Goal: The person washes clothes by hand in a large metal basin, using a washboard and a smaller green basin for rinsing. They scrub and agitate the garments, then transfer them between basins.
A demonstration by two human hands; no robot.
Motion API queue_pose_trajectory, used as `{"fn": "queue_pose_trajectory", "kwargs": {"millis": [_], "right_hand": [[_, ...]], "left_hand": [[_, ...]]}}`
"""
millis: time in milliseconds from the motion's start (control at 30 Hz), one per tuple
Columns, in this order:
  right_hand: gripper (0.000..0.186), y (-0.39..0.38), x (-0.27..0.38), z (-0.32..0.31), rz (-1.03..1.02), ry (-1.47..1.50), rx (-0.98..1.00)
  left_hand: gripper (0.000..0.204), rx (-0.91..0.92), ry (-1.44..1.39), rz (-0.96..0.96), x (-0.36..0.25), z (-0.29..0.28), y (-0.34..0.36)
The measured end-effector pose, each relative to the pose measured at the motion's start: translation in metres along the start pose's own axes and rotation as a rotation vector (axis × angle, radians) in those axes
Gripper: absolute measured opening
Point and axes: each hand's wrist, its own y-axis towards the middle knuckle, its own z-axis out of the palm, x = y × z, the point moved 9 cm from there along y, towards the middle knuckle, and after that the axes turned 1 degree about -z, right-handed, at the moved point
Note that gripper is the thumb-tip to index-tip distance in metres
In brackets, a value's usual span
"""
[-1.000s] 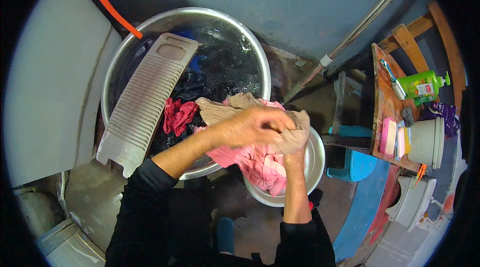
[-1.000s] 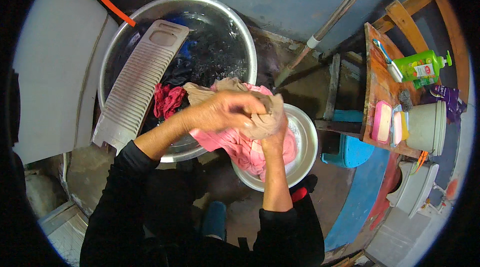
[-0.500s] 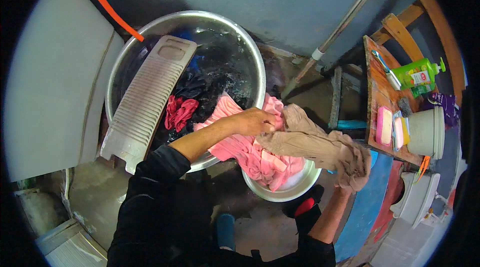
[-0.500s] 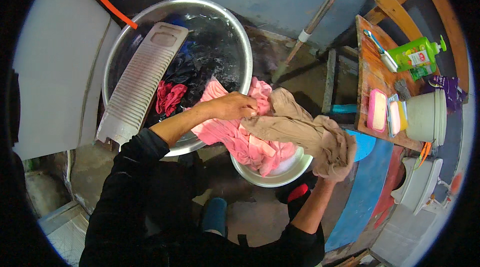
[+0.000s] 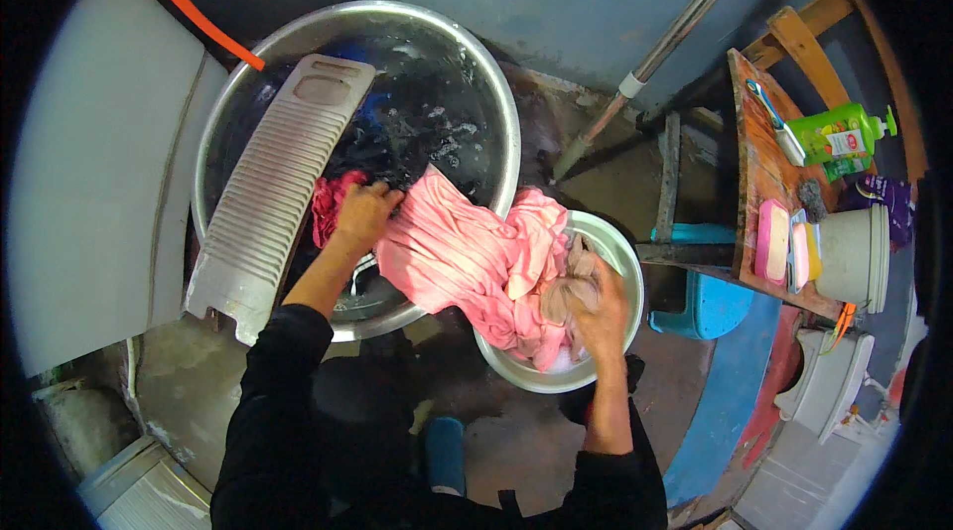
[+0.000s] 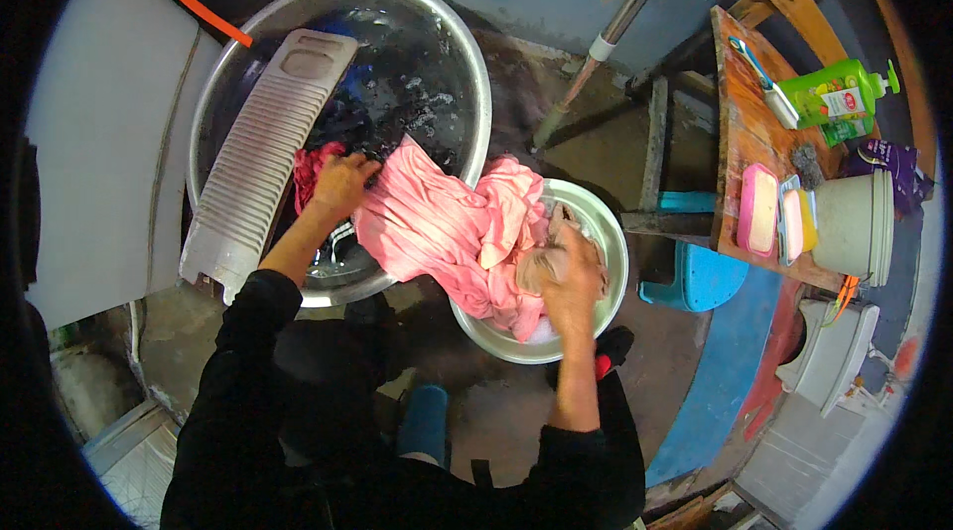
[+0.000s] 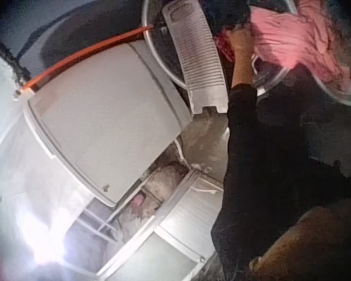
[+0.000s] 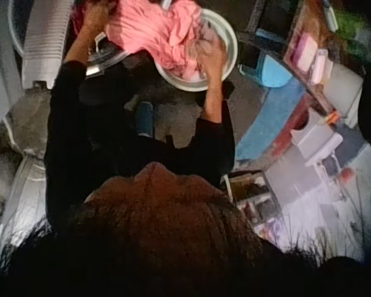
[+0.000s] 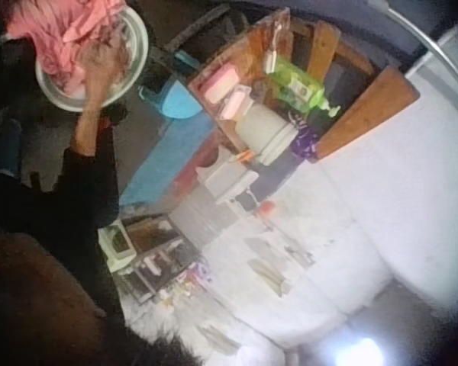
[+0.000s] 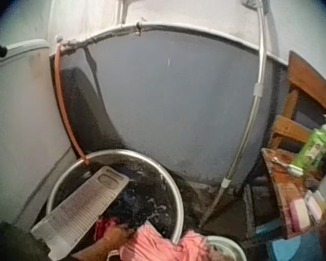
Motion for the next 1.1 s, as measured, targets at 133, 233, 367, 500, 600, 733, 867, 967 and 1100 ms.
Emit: {"fn": "queue_pose_trajectory", "kwargs": {"millis": [133,233,367,500,600,733,867,967,1100], "right_hand": [[0.084,0.049,0.115,0.097,-0.232,0.029,0.32],[0.091,0.049,0.133,0.156,-0.244,-0.384,0.327],[0.056,0.05,0.119,0.193,-0.291,-0.557,0.405],[0.033,0.051,0.125,0.202,-0.301,-0.484,0.332],[0.032,0.044,0.127,0.179,-0.187,-0.275,0.396],[0.03,0.028,0.122,0.11,-0.034,0.106,0.323],[0.03,0.009,0.109,0.039,0.044,0.389,0.177],[0.027,-0.015,0.081,-0.023,0.112,0.509,0.0],[0.027,-0.052,0.033,-0.067,0.29,0.646,-0.182]], "left_hand": [[0.045,-0.121,0.097,-0.181,0.041,-0.017,-0.001],[0.054,-0.051,0.072,-0.129,0.019,-0.011,0.005],[0.068,-0.099,-0.064,0.168,-0.056,-0.037,-0.035],[0.065,0.05,-0.205,0.011,-0.049,-0.022,-0.015],[0.044,-0.153,-0.321,0.088,-0.047,-0.021,-0.02],[0.037,-0.342,-0.526,0.113,-0.079,-0.103,-0.017],[0.053,-0.247,-0.654,0.305,-0.13,-0.167,-0.007],[0.053,-0.178,-0.769,0.469,-0.198,-0.189,0.006],[0.046,0.032,-0.762,0.542,-0.277,-0.17,0.011]]}}
